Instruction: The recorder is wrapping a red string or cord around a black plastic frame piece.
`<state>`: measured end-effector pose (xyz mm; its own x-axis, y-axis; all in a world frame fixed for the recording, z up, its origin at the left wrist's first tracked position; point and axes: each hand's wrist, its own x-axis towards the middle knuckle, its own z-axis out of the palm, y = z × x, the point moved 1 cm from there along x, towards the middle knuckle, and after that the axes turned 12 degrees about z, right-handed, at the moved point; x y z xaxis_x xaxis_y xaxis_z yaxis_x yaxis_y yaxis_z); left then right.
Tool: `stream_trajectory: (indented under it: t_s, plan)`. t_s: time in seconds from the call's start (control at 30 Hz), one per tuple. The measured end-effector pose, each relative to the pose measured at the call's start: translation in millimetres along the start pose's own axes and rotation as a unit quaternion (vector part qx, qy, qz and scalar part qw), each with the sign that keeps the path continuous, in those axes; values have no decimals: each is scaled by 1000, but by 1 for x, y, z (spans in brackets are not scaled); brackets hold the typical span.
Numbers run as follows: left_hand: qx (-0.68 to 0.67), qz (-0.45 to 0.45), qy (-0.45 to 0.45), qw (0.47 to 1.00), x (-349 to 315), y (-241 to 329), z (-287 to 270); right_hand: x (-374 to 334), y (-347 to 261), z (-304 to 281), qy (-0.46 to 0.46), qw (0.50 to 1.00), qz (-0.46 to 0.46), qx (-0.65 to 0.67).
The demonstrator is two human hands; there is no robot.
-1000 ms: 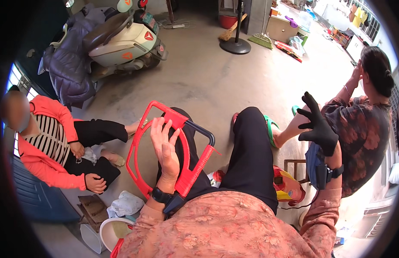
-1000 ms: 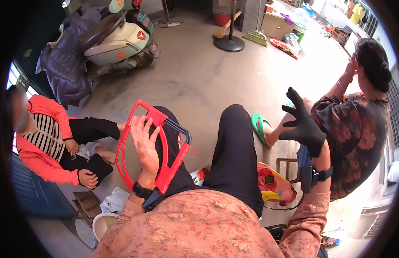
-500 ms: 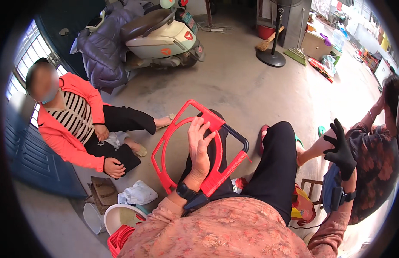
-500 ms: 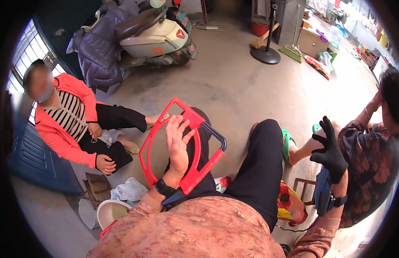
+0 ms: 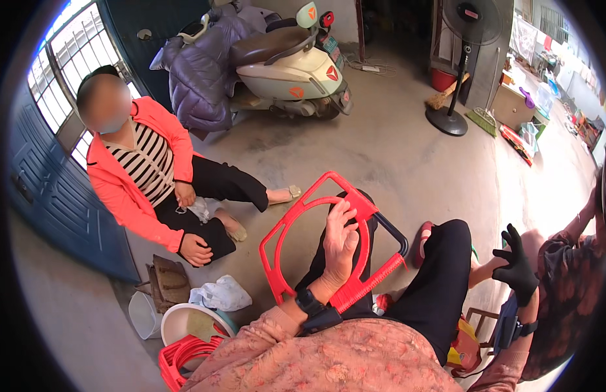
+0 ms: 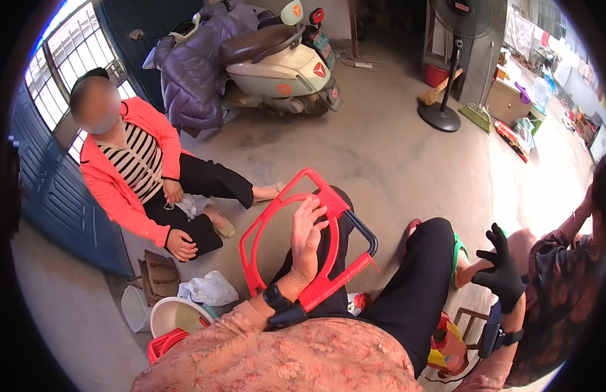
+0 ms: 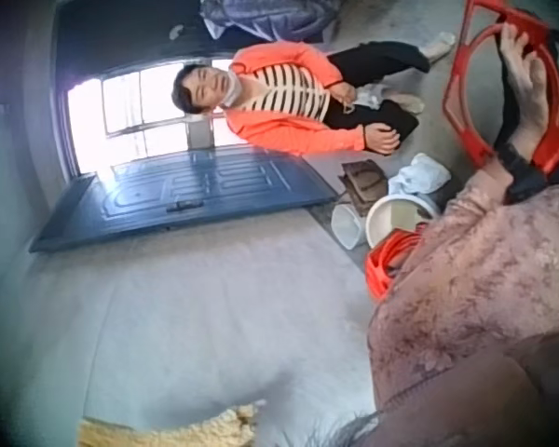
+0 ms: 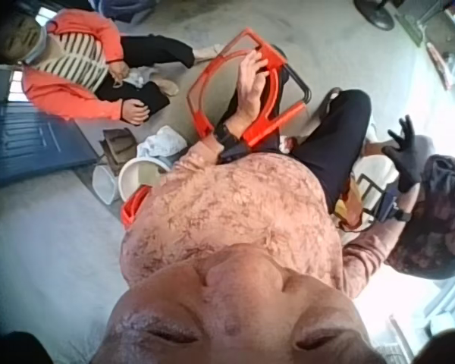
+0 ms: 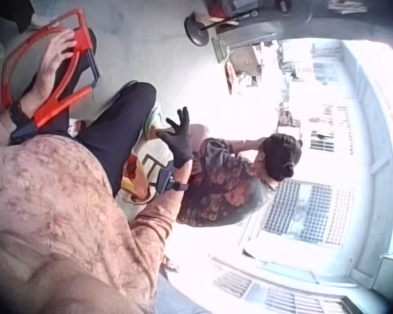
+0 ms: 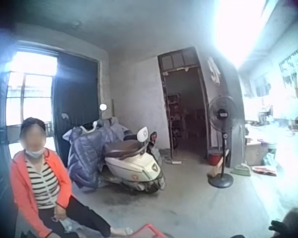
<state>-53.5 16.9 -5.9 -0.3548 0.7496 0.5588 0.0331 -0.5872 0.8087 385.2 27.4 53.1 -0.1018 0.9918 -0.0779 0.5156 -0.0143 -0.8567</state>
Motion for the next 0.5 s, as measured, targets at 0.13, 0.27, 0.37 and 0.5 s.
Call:
stream_trajectory:
  t_s: [0.13, 0.27, 0.37, 0.5]
  plan:
    - [31, -1, 16, 999, -5, -1, -5, 51, 29, -7, -114, 990, 76, -24]
    - [41, 4, 20, 999, -6, -1, -5, 58, 17, 9, -85, 994, 52, 33]
    - [43, -2, 10, 999, -6, 3, -2, 45, -6, 30, -117, 987, 83, 71]
    - [58, 23, -1, 998, -6, 1, -5, 41, -6, 48, -158, 971, 130, 124]
